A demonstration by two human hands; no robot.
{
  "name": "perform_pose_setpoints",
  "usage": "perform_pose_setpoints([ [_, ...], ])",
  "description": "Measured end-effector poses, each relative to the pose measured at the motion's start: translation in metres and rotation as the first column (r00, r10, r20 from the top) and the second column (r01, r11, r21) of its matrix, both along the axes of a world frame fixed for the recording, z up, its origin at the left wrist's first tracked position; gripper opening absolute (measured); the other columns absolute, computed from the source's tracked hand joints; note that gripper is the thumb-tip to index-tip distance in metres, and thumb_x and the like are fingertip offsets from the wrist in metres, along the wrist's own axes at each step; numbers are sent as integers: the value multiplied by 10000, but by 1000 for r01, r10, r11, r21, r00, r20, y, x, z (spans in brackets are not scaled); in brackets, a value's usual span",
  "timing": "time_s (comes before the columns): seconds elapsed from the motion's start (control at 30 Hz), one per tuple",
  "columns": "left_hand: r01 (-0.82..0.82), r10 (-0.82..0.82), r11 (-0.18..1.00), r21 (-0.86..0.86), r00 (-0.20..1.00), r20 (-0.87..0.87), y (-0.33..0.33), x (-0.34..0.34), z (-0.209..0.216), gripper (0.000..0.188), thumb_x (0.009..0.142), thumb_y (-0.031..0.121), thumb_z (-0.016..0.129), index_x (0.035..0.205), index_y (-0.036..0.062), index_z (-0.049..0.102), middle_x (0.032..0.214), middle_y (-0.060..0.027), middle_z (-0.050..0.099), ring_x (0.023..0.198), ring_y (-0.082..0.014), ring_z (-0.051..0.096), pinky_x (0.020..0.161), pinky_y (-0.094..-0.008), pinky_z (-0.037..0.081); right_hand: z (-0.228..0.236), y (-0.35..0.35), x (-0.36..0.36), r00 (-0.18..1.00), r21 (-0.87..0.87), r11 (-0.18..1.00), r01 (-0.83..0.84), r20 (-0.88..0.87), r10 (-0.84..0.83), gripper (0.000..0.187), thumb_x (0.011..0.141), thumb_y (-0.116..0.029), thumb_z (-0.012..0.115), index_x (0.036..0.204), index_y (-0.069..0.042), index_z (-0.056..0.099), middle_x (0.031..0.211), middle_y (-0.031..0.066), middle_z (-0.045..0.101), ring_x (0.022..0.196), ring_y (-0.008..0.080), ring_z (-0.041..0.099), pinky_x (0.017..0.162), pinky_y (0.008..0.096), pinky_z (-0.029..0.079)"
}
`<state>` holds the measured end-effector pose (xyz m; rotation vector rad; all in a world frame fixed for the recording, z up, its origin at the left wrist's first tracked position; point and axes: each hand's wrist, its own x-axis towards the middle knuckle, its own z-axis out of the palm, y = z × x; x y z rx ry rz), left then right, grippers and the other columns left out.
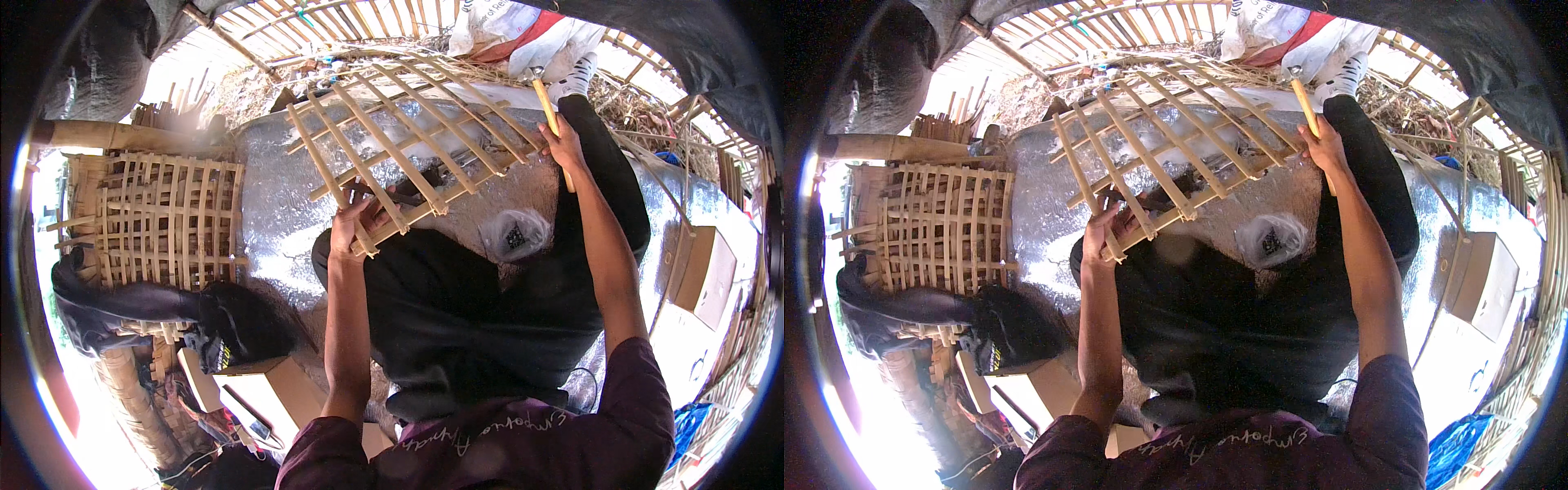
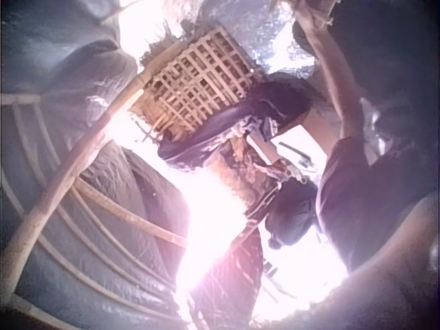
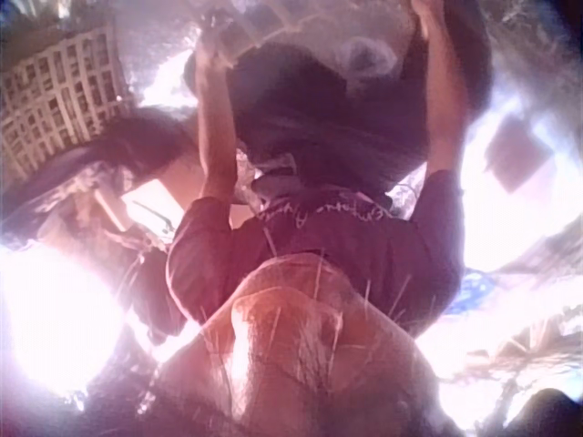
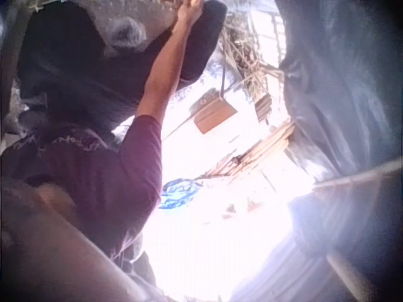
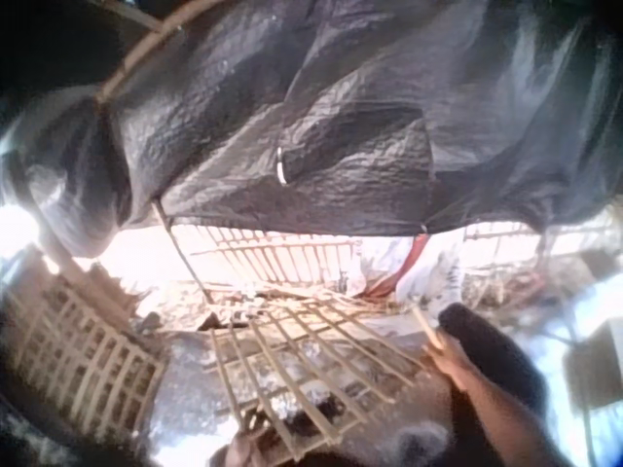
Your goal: The person assembles a wooden lattice by placing nails into the joints and hammering them in with a small hammer.
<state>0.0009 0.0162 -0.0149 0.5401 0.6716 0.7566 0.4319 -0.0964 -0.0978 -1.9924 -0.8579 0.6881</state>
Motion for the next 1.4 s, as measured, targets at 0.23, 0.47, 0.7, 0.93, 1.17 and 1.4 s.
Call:
perform_pose_setpoints([
  [0.23, -98, 92, 994, 52, 989, 117, -23, 0, 26, 652, 705, -150, 385, 1321, 66, 380, 1300, -146, 428, 1160, -481, 500, 880, -593, 532, 51, -23, -40, 999, 63, 998, -19, 34, 17, 208, 933, -191, 603, 977, -9, 511, 1052, 84, 673, 564, 82, 558, 490, 254, 491],
  [0.47, -223, 208, 957, 184, 973, 99, -23, 40, 14, 910, 681, -150, 355, 1484, 223, 144, 1541, -85, 208, 1244, -443, 450, 934, -605, 487, 82, -37, -77, 988, 242, 959, 151, -4, -155, 214, 920, -177, 622, 926, -21, 477, 866, 79, 689, 554, 119, 584, 503, 287, 482],
  [0.7, -212, 192, 976, -38, 935, -299, -1, 47, -66, 812, 698, -114, 426, 1429, 212, 290, 1463, -49, 350, 1210, -341, 508, 878, -530, 545, 79, -84, -126, 807, 89, 960, -264, 566, 169, 199, 904, -255, 624, 1010, -105, 546, 659, 145, 612, 588, 335, 649, 474, 420, 497],
  [0.93, -187, 167, 973, -138, 975, -145, -4, 45, -74, 776, 695, -102, 417, 1399, 207, 307, 1363, -105, 452, 1066, -323, 579, 804, -489, 555, 67, -74, -161, 537, -317, 818, -480, 631, 560, 251, 851, -233, 630, 1062, -155, 519, 770, 89, 661, 669, 321, 658, 544, 453, 508],
  [1.17, -216, 214, 976, 1, 966, -144, -18, 63, -27, 775, 676, -105, 371, 1403, 139, 263, 1335, -169, 467, 1059, -447, 588, 820, -544, 565, 56, -56, -142, 529, -436, 804, -405, 605, 595, 294, 869, -220, 585, 1153, -198, 515, 651, 78, 644, 557, 306, 656, 455, 423, 509],
  [1.4, -188, 186, 982, -7, 976, -114, -17, 59, -45, 762, 696, -47, 396, 1430, 132, 297, 1312, -218, 490, 1109, -353, 587, 778, -460, 585, 41, -67, -143, 512, -352, 800, -486, 627, 587, 368, 868, -168, 579, 1221, -166, 477, 738, 121, 658, 613, 327, 656, 525, 456, 519],
])
